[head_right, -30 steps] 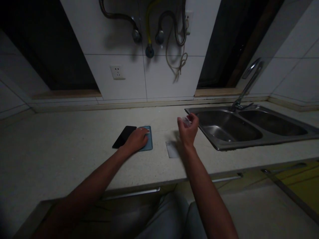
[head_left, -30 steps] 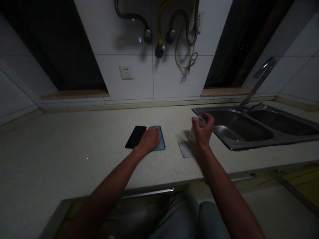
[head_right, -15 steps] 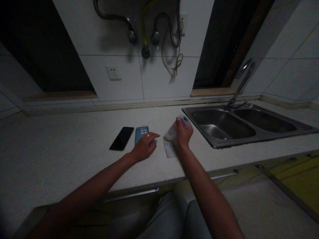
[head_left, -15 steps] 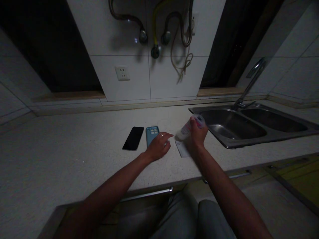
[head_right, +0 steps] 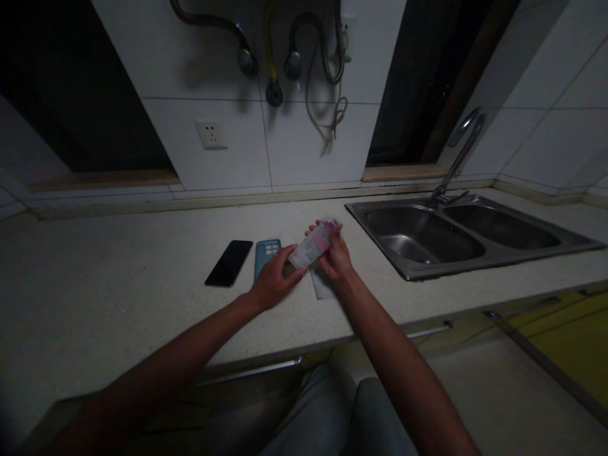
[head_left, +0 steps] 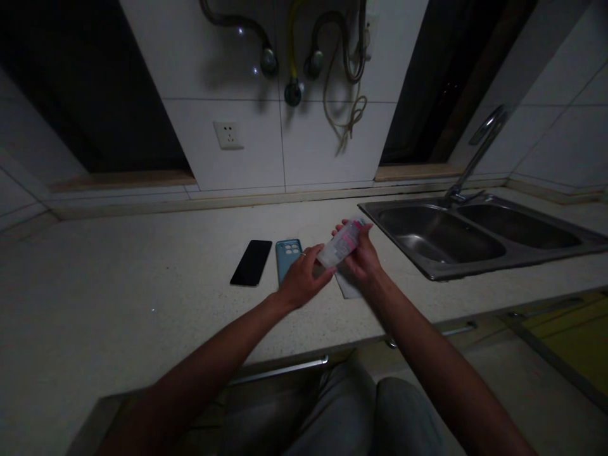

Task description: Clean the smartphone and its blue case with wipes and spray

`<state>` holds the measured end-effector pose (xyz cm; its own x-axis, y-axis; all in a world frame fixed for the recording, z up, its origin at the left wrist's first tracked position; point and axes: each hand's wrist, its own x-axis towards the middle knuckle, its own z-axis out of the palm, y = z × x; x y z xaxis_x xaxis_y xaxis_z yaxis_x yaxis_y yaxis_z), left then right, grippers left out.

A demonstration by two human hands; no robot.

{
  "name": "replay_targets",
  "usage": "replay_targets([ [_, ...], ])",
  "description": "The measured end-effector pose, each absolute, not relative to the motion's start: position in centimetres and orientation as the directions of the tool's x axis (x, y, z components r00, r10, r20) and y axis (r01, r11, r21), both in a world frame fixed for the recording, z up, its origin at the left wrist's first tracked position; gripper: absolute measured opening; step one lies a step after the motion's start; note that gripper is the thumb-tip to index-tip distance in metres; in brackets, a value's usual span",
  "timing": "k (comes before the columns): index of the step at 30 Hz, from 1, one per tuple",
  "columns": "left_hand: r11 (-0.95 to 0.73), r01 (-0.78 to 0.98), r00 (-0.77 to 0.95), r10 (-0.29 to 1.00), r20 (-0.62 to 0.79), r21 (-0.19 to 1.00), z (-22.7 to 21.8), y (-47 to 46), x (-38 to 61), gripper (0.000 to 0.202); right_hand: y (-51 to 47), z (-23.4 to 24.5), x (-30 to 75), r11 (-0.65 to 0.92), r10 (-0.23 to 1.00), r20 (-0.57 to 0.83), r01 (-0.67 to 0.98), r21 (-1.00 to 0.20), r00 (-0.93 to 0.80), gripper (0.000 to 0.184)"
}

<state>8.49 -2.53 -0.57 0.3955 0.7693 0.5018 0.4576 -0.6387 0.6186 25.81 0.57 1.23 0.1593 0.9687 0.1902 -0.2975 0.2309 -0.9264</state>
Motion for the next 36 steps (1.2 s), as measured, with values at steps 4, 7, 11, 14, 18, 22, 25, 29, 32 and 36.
replay_targets([
  [4,-0.636,0.497,0.437,0.771,0.463,0.591,-0.4,-3.1,8.7,0.060,-0.2,1.7,25.6,0.164,0.986,0.157,-0.325,-0.931,0.046,0.080],
  [7,-0.621,0.517,0.438,0.783,0.441,0.589,-0.3,-3.5,8.8,0.062,-0.7,1.8,25.4,0.109,0.989,0.139,-0.411,-0.905,-0.044,0.072],
  [11,-0.620,0.517,0.453,0.783,0.426,0.590,-0.1,-3.6,8.7,0.062,-1.1,1.8,25.1,0.074,0.990,0.120,-0.464,-0.883,-0.070,0.062],
  [14,-0.592,0.509,0.460,0.801,0.384,0.625,0.1,-3.7,8.7,0.063,-1.0,1.8,24.8,0.065,0.990,0.124,-0.550,-0.832,-0.071,0.054],
  [18,-0.536,0.455,0.483,0.819,0.309,0.711,0.5,-3.9,9.1,0.061,-0.7,1.7,24.6,0.048,0.989,0.129,-0.679,-0.732,-0.069,0.047],
  [22,-0.486,0.302,0.574,0.779,0.250,0.820,0.9,-4.1,9.2,0.053,-0.6,1.8,24.8,0.030,0.997,0.070,-0.728,-0.685,-0.025,0.043],
  [25,-0.424,0.213,0.609,0.762,0.220,0.880,1.0,-4.2,9.2,0.049,-0.5,1.9,24.9,0.016,0.999,0.037,-0.733,-0.680,-0.012,0.041],
  [29,-0.352,0.154,0.612,0.768,0.190,0.923,0.6,-4.0,9.1,0.051,-0.4,2.1,24.9,-0.010,0.999,0.022,-0.736,-0.676,-0.034,0.041],
  [32,-0.318,0.132,0.621,0.765,0.172,0.939,0.4,-3.9,9.1,0.052,-0.4,2.2,24.9,-0.001,1.000,0.011,-0.743,-0.669,-0.012,0.039],
  [36,-0.292,0.103,0.624,0.763,0.167,0.951,0.1,-3.7,9.2,0.052,-0.4,2.3,24.8,0.012,1.000,-0.013,-0.758,-0.652,0.027,0.035],
])
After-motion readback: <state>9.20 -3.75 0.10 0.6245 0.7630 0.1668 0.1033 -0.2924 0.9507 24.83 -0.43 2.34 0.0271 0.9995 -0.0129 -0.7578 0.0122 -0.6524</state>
